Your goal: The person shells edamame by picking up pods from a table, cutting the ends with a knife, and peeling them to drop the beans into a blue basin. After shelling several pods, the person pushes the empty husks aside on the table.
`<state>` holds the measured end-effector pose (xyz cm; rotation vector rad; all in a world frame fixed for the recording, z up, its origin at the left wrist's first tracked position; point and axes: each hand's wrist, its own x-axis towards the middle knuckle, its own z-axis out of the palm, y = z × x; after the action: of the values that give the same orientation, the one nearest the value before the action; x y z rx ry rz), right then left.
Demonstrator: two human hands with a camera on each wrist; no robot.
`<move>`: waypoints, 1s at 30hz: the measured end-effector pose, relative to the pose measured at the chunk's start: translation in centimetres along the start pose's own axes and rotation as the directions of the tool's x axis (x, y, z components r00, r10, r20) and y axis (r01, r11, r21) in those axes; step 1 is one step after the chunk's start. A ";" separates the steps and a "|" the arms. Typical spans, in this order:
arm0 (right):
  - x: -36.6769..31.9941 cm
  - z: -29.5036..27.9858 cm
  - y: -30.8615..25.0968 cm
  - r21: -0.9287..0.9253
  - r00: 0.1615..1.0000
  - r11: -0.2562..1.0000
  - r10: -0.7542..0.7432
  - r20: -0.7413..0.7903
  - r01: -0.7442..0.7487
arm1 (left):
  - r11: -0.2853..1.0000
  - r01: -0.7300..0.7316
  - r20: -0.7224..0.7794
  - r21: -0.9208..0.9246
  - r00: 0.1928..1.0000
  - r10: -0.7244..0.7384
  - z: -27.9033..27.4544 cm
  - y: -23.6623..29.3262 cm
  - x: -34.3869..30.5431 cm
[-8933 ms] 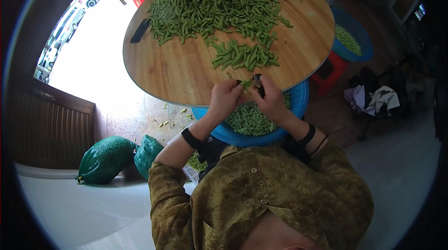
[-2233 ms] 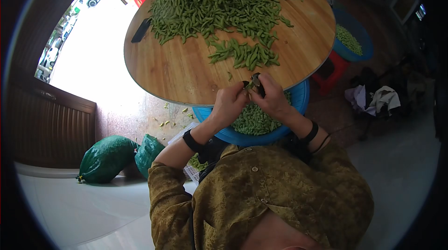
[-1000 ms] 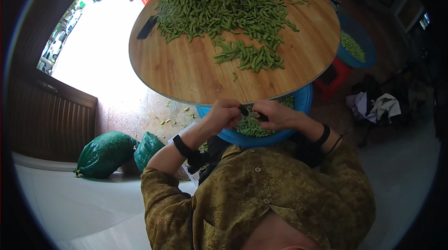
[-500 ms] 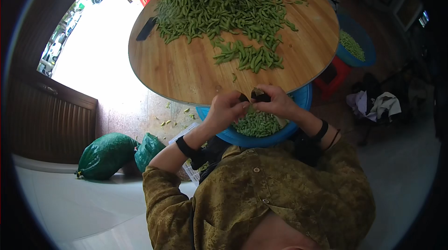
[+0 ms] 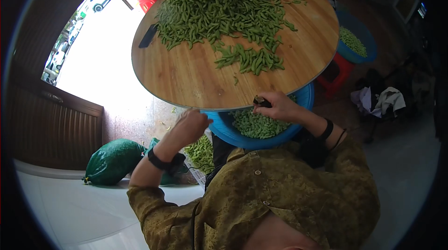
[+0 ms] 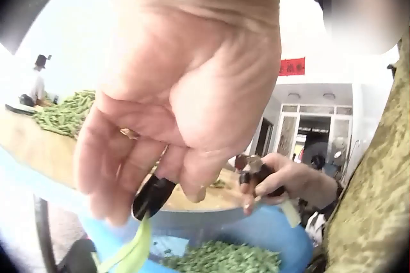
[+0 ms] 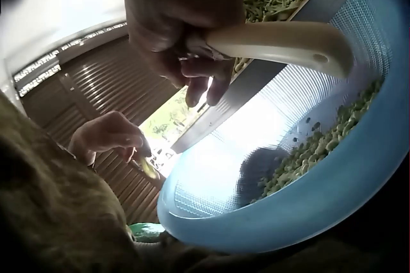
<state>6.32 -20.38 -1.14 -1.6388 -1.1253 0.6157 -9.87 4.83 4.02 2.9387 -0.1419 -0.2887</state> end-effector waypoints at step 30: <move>1.5 0.2 -1.6 0.936 0.989 0.320 0.049 0.140 -0.148 | -0.047 -0.041 -0.026 -0.998 0.960 -0.277 1.9 3.4 10.4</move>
<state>6.22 -18.85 0.45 -0.5975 -0.4578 1.1659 -0.38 0.05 0.96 1.3506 0.2890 0.0022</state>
